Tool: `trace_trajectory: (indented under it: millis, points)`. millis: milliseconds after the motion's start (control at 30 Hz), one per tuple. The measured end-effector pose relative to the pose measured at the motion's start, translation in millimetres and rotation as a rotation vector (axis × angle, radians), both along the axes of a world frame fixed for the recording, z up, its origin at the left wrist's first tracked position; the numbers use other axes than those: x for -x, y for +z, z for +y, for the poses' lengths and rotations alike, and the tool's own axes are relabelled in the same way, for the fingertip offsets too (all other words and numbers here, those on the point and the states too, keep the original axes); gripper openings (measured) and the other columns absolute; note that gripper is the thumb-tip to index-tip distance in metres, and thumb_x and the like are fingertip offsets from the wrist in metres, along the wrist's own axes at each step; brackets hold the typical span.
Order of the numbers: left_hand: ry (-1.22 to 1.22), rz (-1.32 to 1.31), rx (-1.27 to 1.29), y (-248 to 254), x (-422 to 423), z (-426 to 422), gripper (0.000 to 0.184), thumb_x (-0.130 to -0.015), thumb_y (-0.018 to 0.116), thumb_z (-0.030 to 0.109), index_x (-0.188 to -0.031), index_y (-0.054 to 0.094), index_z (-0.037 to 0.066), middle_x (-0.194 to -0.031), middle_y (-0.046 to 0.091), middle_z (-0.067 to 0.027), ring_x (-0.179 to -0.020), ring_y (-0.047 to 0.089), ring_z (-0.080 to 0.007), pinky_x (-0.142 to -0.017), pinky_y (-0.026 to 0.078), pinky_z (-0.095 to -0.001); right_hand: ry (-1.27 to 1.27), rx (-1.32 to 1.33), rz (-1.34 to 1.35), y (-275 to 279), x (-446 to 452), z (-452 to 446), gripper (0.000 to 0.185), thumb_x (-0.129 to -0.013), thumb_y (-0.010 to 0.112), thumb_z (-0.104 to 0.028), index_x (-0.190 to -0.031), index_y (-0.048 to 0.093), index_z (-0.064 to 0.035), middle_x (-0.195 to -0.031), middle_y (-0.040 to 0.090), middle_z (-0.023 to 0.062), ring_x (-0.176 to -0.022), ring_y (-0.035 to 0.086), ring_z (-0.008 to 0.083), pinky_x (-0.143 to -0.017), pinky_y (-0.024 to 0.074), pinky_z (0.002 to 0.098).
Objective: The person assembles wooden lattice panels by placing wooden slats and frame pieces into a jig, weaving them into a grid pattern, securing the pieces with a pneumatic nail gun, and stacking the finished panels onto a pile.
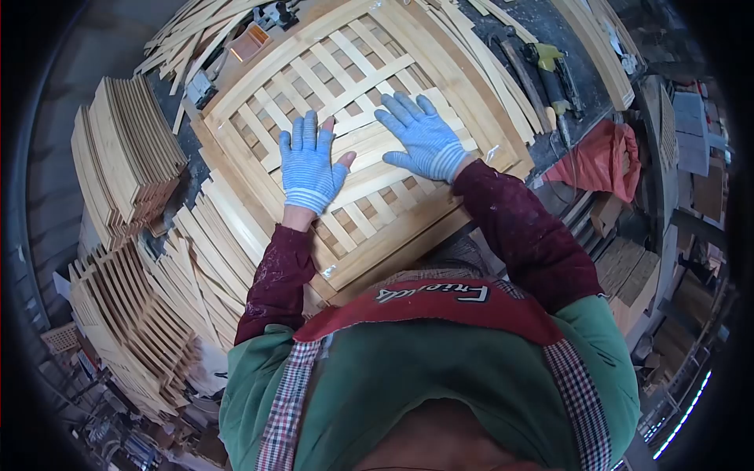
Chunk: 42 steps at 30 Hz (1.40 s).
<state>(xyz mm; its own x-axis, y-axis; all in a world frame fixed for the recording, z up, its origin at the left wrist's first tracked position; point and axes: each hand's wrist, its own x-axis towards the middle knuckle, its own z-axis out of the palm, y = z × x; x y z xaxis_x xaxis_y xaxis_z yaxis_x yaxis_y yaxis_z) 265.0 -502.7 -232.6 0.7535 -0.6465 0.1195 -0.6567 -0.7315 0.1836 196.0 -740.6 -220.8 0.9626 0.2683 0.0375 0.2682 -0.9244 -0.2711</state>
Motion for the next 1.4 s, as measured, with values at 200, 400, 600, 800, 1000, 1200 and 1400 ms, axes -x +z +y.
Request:
trace_trajectory:
  millis: [200, 400, 600, 800, 1000, 1200, 1400]
  points:
    - [-0.023, -0.045, 0.185, 6.9, 2.4, -6.7, 0.057, -0.081, 0.065, 0.040, -0.126, 0.055, 0.007, -0.125, 0.052, -0.0182, -0.114, 0.049, -0.0351, -0.098, 0.036, -0.0479, -0.203, 0.075, 0.001, -3.2, 30.2, -15.1, 0.068, -0.089, 0.055, -0.044, -0.141, 0.039, -0.0024, -0.150, 0.031, 0.0198, -0.139, 0.028, 0.0356, -0.115, 0.0202, 0.0471]
    - [-0.094, -0.001, 0.125, 21.6, -18.2, -35.8, 0.040, -0.078, 0.067, 0.039, -0.095, 0.060, 0.004, -0.088, 0.058, -0.0127, -0.086, 0.055, -0.0301, -0.079, 0.043, -0.0420, -0.241, 0.068, -0.019, -8.0, 34.8, -15.8, 0.064, -0.090, 0.055, -0.039, -0.139, 0.040, 0.0001, -0.149, 0.032, 0.0215, -0.138, 0.029, 0.0364, -0.114, 0.0212, 0.0467]
    - [-0.085, 0.044, 0.065, 7.7, -34.7, -39.4, 0.042, -0.080, 0.068, 0.047, -0.094, 0.062, 0.008, -0.081, 0.056, -0.0124, -0.078, 0.055, -0.0316, -0.072, 0.045, -0.0431, -0.235, 0.063, 0.009, -2.7, 27.4, -20.8, 0.062, -0.091, 0.054, -0.039, -0.138, 0.042, 0.0000, -0.148, 0.035, 0.0201, -0.137, 0.032, 0.0355, -0.114, 0.0231, 0.0451]
    - [-0.005, -0.078, 0.256, -3.2, -35.2, -37.6, 0.034, -0.080, 0.068, 0.039, -0.084, 0.056, 0.008, -0.080, 0.052, -0.0135, -0.079, 0.052, -0.0329, -0.067, 0.043, -0.0454, -0.194, 0.043, -0.130, -10.5, 7.9, -22.6, 0.055, -0.089, 0.057, -0.027, -0.135, 0.045, 0.0000, -0.143, 0.042, 0.0219, -0.133, 0.039, 0.0349, -0.112, 0.0287, 0.0433]
    - [0.078, 0.079, 0.201, 7.6, -22.6, -33.6, 0.035, -0.079, 0.068, 0.040, -0.090, 0.064, 0.006, -0.087, 0.060, -0.0133, -0.088, 0.058, -0.0307, -0.077, 0.049, -0.0436, -0.126, -0.015, -0.300, -7.5, -10.5, -26.9, 0.042, -0.084, 0.066, -0.021, -0.120, 0.056, -0.0026, -0.128, 0.055, 0.0187, -0.116, 0.052, 0.0362, -0.100, 0.0384, 0.0461]
    - [0.003, 0.045, 0.259, -2.4, -36.3, -29.7, 0.032, -0.081, 0.065, 0.038, -0.093, 0.064, 0.007, -0.087, 0.059, -0.0117, -0.090, 0.057, -0.0296, -0.078, 0.048, -0.0424, -0.072, -0.141, -0.243, -0.7, -33.7, -29.7, 0.033, -0.081, 0.068, -0.017, -0.111, 0.060, -0.0044, -0.118, 0.060, 0.0166, -0.110, 0.055, 0.0357, -0.097, 0.0414, 0.0438]
    - [-0.128, -0.004, 0.382, -5.5, -40.9, -17.7, 0.025, -0.082, 0.064, 0.026, -0.098, 0.062, 0.007, -0.096, 0.057, -0.0127, -0.094, 0.054, -0.0325, -0.085, 0.044, -0.0439, -0.073, -0.191, -0.223, -0.2, -36.3, -30.8, 0.024, -0.082, 0.067, -0.014, -0.104, 0.065, -0.0035, -0.116, 0.062, 0.0161, -0.110, 0.056, 0.0348, -0.097, 0.0432, 0.0424]
